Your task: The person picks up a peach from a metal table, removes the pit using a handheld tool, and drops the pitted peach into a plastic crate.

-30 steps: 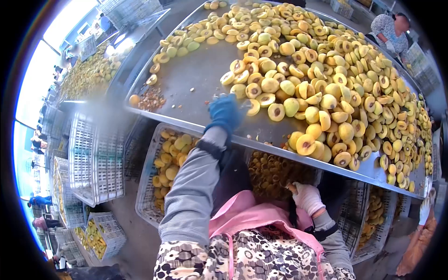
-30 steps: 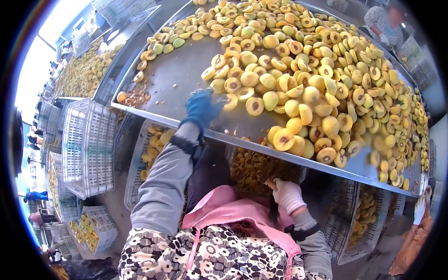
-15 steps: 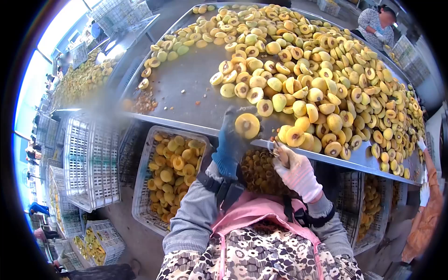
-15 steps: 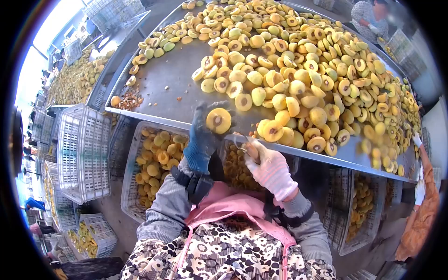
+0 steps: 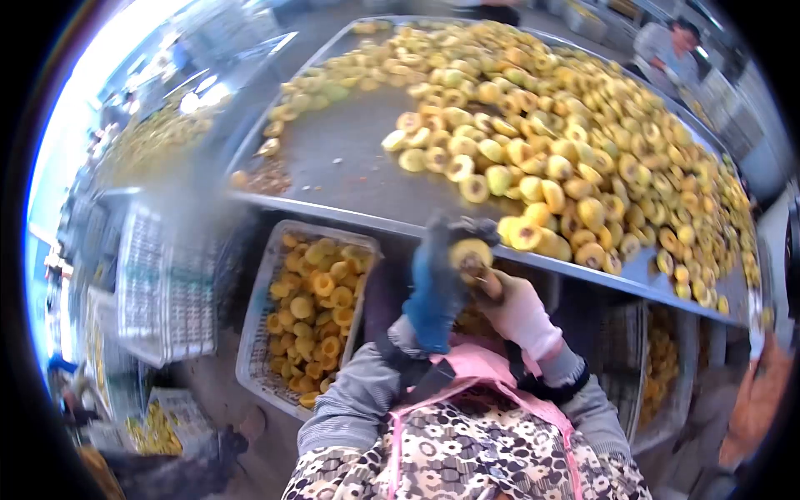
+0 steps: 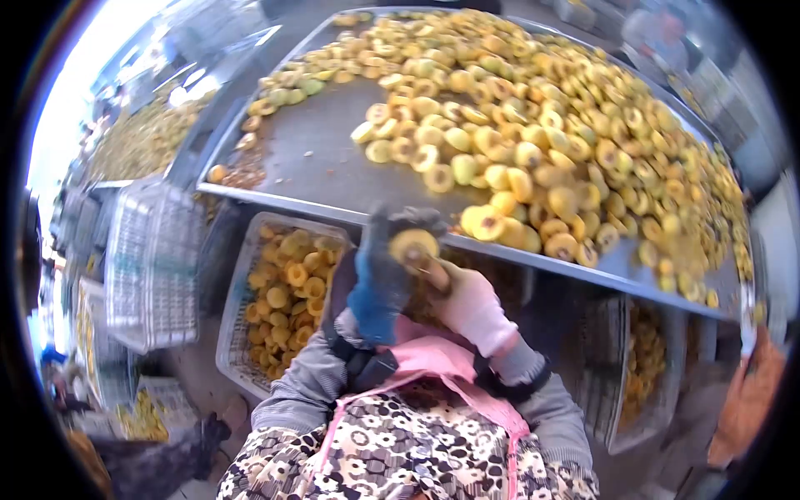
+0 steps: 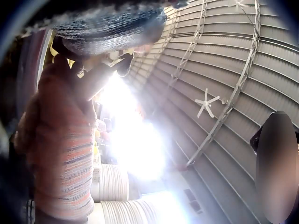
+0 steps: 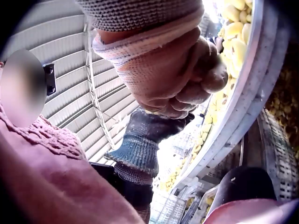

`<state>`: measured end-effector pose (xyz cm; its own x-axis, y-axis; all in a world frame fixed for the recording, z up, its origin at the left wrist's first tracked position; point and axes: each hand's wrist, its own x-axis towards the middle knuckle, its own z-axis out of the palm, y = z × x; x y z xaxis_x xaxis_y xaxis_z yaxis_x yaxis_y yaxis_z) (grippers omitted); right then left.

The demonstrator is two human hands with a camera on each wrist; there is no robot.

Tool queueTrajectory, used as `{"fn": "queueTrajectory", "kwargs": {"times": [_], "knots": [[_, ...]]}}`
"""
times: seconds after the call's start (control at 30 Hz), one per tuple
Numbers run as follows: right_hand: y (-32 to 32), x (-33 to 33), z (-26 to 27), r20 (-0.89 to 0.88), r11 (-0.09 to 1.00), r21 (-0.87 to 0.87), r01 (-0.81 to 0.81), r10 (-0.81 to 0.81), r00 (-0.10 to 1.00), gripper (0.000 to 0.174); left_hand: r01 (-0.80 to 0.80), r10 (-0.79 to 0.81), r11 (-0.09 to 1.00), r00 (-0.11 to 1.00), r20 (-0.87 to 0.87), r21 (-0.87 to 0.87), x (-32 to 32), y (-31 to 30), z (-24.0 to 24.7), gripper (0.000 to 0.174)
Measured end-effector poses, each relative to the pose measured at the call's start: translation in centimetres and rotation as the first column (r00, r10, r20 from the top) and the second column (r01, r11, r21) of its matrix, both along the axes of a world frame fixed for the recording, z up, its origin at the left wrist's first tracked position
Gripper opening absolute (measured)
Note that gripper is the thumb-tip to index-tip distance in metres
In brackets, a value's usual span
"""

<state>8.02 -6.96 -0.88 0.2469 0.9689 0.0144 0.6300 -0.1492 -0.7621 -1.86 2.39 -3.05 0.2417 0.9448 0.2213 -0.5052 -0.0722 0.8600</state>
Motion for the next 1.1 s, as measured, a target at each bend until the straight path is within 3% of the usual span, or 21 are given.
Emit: {"fn": "queueTrajectory", "kwargs": {"times": [0.03, 0.07, 0.1, 0.13, 0.17, 0.2, 0.23, 0.3, 0.33, 0.37, 0.4, 0.47, 0.5, 0.53, 0.6, 0.67, 0.73, 0.8, 0.93, 1.03, 1.1], "knots": [[-0.2, 0.1, -0.4, -0.118, 0.999, -0.009, -0.042, 0.041, 0.992, 0.032, 0.113, -0.101, 0.992, 0.978, 0.184, -0.054, 0.0, -0.3, 1.5, 0.024], [-0.1, 0.1, -0.3, -0.029, 0.997, -0.078, -0.022, 0.020, 0.999, 0.030, 0.108, -0.103, 0.994, 0.985, 0.141, -0.030, -0.4, -0.2, 2.4, 0.023], [-0.4, -0.1, 0.9, 0.131, 0.999, -0.015, -0.030, 0.032, 0.991, 0.029, 0.137, -0.209, 0.795, 0.976, -0.056, -0.592, -1.9, -1.5, 5.8, 0.032], [-0.5, 0.0, 0.7, -0.027, 0.997, 0.028, -0.071, 0.072, 0.997, 0.024, 0.173, -0.190, 0.878, 0.982, 0.006, -0.446, -1.3, -1.1, 3.2, 0.029], [0.0, 0.4, -1.5, 0.021, 0.980, 0.118, -0.159, 0.157, 0.987, 0.014, 0.044, -0.043, 0.998, 0.998, 0.038, -0.046, -0.2, -0.7, 2.4, 0.030], [-0.3, -0.3, -1.5, -0.264, 0.971, 0.103, -0.214, 0.234, 0.936, 0.006, -0.114, 0.112, 0.993, 0.916, 0.384, -0.019, 1.8, -2.2, 2.1, 0.039], [-1.0, -1.1, 0.3, -0.633, 0.974, -0.158, -0.161, 0.025, 0.774, 0.009, -0.050, 0.054, 0.999, 0.950, 0.308, -0.022, 0.8, -2.1, 3.5, 0.044], [-0.9, -1.5, 1.2, -0.595, 0.979, -0.158, -0.129, 0.010, 0.804, 0.013, 0.093, -0.083, 0.995, 0.974, 0.212, -0.041, -0.1, -1.9, 4.9, 0.052], [-0.6, -1.8, 1.8, -0.330, 0.987, -0.061, -0.151, 0.123, 0.936, 0.012, 0.167, -0.157, 0.985, 0.970, 0.185, -0.041, -0.4, -1.7, 5.2, 0.055], [-0.4, -1.3, 0.9, -0.270, 0.980, 0.047, -0.195, 0.200, 0.942, 0.010, 0.298, -0.300, 0.954, 0.952, 0.063, 0.031, -1.6, -1.1, 5.1, 0.036], [-0.2, -0.7, -0.2, -0.202, 0.959, 0.154, -0.240, 0.268, 0.942, 0.009, 0.251, -0.251, 0.968, 0.967, -0.030, 0.001, -1.9, -1.6, 6.2, 0.042], [-0.8, -1.4, 1.0, -0.376, 0.967, 0.018, -0.255, 0.242, 0.894, 0.006, 0.320, -0.332, 0.943, 0.920, -0.209, -0.091, -3.7, -2.6, 8.6, 0.048], [-1.2, -1.5, 1.5, -0.527, 0.948, -0.149, -0.281, 0.165, 0.834, 0.006, 0.335, -0.336, 0.941, 0.941, -0.019, -0.042, -2.1, -2.4, 6.7, 0.052], [-1.4, -1.1, 1.4, -0.530, 0.948, -0.132, -0.290, 0.180, 0.829, 0.006, 0.366, -0.369, 0.929, 0.925, -0.087, -0.049, -2.3, -2.3, 6.7, 0.052], [-1.8, 0.3, -0.2, -0.178, 0.883, 0.043, -0.467, 0.467, 0.866, 0.016, 0.415, -0.402, 0.910, 0.883, -0.242, 0.006, -3.1, -2.1, 6.9, 0.052], [-1.9, 1.0, -2.7, -0.201, 0.876, 0.029, -0.482, 0.478, 0.855, 0.017, 0.468, -0.438, 0.883, 0.847, -0.301, 0.033, -2.8, -2.0, 6.0, 0.051], [-2.3, 0.3, -3.1, -0.673, 0.892, -0.026, -0.452, 0.319, 0.667, 0.016, 0.435, -0.404, 0.898, 0.877, -0.261, 0.072, -2.8, -3.0, 7.2, 0.056], [-2.5, 0.4, -2.5, -0.408, 0.844, 0.069, -0.532, 0.511, 0.757, 0.021, 0.461, -0.416, 0.883, 0.857, -0.305, 0.088, -2.4, -2.7, 6.5, 0.055], [-2.5, 0.5, -1.3, -0.397, 0.871, 0.063, -0.487, 0.470, 0.788, 0.018, 0.329, -0.220, 0.911, 0.899, -0.379, 0.251, -2.5, -3.9, 6.9, 0.051], [-2.3, -0.5, -0.8, -0.451, 0.888, 0.079, -0.453, 0.437, 0.778, 0.015, 0.600, -0.556, 0.792, 0.785, -0.274, 0.113, -2.2, -4.0, 7.0, 0.049], [-2.2, -1.4, -0.9, -0.527, 0.900, 0.084, -0.428, 0.405, 0.748, 0.013, 0.631, -0.603, 0.769, 0.769, -0.214, 0.101, -2.5, -4.6, 8.3, 0.050]]}}
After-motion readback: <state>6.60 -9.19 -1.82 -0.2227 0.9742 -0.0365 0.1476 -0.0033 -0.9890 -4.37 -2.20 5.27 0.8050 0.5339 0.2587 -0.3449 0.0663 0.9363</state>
